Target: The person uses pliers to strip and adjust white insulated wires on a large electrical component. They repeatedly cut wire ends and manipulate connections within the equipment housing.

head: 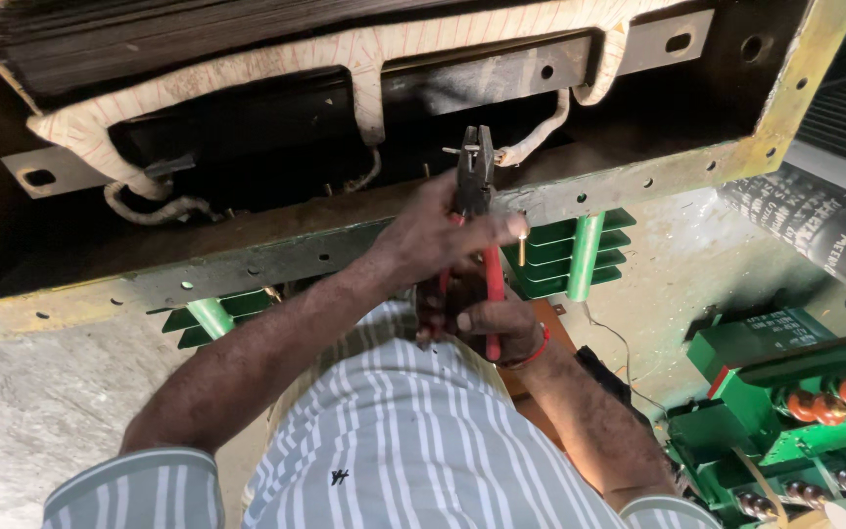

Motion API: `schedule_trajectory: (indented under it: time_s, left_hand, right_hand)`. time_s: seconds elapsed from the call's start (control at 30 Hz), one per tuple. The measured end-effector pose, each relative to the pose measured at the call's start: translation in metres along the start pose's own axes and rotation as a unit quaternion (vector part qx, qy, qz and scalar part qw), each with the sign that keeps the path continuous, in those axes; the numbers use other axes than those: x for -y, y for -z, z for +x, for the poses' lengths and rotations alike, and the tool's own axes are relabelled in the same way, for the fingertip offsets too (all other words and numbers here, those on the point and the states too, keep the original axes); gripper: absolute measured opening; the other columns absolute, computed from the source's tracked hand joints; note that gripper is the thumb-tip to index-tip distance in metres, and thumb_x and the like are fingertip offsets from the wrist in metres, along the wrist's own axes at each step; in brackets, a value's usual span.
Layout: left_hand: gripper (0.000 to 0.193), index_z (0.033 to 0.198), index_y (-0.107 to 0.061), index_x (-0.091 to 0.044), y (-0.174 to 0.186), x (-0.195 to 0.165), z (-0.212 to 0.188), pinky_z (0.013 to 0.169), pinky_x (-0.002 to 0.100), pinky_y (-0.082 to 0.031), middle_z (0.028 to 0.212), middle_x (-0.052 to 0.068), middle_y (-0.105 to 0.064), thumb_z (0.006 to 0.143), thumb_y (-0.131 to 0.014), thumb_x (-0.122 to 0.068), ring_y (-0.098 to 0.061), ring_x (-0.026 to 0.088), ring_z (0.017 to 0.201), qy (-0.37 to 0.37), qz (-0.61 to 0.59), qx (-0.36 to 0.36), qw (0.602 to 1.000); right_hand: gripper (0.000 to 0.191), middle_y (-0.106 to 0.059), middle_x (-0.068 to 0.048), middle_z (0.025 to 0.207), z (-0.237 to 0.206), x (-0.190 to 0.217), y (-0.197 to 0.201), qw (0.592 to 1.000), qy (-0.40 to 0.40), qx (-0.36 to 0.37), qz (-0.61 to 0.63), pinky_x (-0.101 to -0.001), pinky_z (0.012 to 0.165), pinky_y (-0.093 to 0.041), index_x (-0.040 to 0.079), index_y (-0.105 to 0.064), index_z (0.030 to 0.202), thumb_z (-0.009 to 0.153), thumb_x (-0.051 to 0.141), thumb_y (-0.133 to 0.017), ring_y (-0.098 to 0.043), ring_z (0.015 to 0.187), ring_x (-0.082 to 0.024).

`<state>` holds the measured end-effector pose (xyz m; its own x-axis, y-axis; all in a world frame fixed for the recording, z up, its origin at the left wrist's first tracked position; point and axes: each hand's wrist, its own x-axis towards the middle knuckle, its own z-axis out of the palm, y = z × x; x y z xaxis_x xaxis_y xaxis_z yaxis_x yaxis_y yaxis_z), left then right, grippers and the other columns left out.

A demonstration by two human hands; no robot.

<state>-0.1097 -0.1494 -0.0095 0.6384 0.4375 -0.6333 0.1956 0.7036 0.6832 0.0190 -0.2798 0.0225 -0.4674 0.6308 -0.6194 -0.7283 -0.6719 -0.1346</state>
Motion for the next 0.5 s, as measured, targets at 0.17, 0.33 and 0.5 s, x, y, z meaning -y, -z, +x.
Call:
schedule_trajectory:
  time_s: [0.17, 0.33, 0.5]
  left_hand:
    - [0.04, 0.099, -0.063, 0.002, -0.014, -0.007, 0.003, 0.068, 0.031, -0.055, 0.081, 0.003, -0.062, 0.076, -0.08, -0.026, -0.059, 0.011, 0.077, 0.018, 0.013, -0.008, 1.0]
    - [0.032, 0.09, -0.058, -0.005, -0.007, -0.003, 0.014, 0.059, 0.028, -0.054, 0.071, -0.003, -0.061, 0.068, -0.075, -0.02, -0.06, 0.007, 0.066, 0.039, -0.036, 0.011, 0.999]
    - [0.03, 0.081, -0.055, -0.006, -0.001, 0.009, 0.02, 0.057, 0.028, -0.047, 0.071, -0.003, -0.055, 0.069, -0.077, -0.022, -0.053, 0.007, 0.066, 0.006, -0.074, 0.042, 0.996]
  right_hand:
    - [0.05, -0.061, -0.019, 0.104, -0.001, 0.004, -0.001, 1.0, -0.027, -0.004, -0.009, -0.0495, 0.094, -0.057, -0.01, -0.054, 0.121, 0.074, 0.006, -0.058, -0.067, 0.099, -0.032]
    - [0.051, -0.056, -0.014, 0.104, -0.003, 0.009, -0.003, 0.99, -0.089, -0.078, -0.082, -0.0488, 0.092, -0.058, -0.007, -0.052, 0.122, 0.073, 0.006, -0.052, -0.065, 0.095, -0.028]
    - [0.047, -0.054, -0.01, 0.106, -0.003, 0.014, -0.009, 0.969, -0.11, -0.136, -0.175, -0.0464, 0.092, -0.058, -0.005, -0.049, 0.126, 0.081, 0.008, -0.054, -0.063, 0.096, -0.022]
